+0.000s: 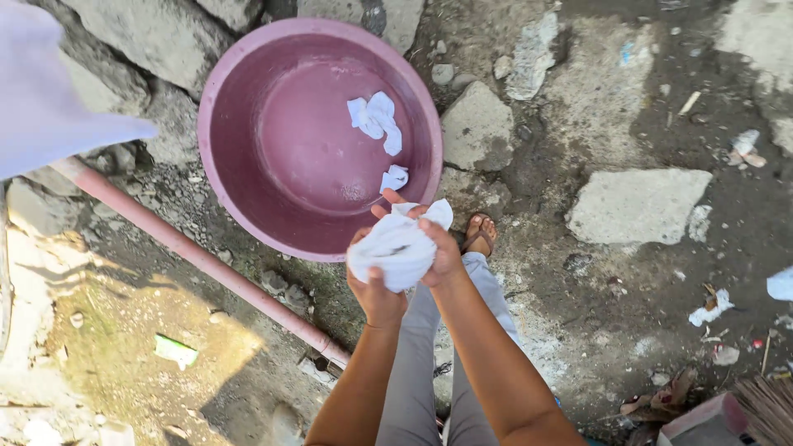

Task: The person wrings out wet laundry by hand, places clothes onto hangers, and hangs the garments on an outdoor clothesline.

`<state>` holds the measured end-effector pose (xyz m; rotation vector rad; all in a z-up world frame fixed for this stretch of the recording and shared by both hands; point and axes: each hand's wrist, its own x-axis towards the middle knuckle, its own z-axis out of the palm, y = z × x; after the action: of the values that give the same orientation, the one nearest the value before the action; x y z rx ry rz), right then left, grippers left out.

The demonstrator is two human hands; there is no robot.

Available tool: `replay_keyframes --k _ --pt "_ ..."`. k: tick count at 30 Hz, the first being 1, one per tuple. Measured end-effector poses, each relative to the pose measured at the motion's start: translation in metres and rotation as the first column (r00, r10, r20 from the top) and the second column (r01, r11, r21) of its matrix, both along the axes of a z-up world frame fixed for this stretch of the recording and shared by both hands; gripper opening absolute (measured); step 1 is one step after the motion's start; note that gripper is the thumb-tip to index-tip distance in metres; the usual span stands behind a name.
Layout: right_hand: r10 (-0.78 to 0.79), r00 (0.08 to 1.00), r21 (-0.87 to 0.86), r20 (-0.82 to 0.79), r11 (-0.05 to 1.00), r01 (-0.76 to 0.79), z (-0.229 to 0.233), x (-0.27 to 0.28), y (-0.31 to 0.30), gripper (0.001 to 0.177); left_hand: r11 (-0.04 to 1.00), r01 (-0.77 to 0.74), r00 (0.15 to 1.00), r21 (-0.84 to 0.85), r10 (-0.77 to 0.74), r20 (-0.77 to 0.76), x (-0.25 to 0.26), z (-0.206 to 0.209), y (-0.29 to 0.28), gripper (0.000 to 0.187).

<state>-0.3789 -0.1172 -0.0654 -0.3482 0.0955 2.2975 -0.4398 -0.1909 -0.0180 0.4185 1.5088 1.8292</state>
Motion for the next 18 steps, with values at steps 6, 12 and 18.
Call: replay_keyframes --k 6,12,18 --pt "-0.489 0.767 0.637 0.416 0.758 0.138 0.114 0.042 -0.007 0.024 0.978 0.201 0.640 -0.047 -0.095 0.762 -0.018 0.034 0.017 0.068" --pt "-0.926 0.307 0.915 0.220 0.087 -0.395 0.183 0.102 0.004 0.023 0.441 0.897 0.095 -0.022 -0.144 0.985 0.001 0.045 0.094 0.049" --pt "-0.981 0.196 0.653 0.000 -0.149 -0.743 0.193 0.159 0.005 0.013 -0.562 0.772 -0.114 -0.296 -0.581 0.806 0.102 0.042 0.163 0.043"
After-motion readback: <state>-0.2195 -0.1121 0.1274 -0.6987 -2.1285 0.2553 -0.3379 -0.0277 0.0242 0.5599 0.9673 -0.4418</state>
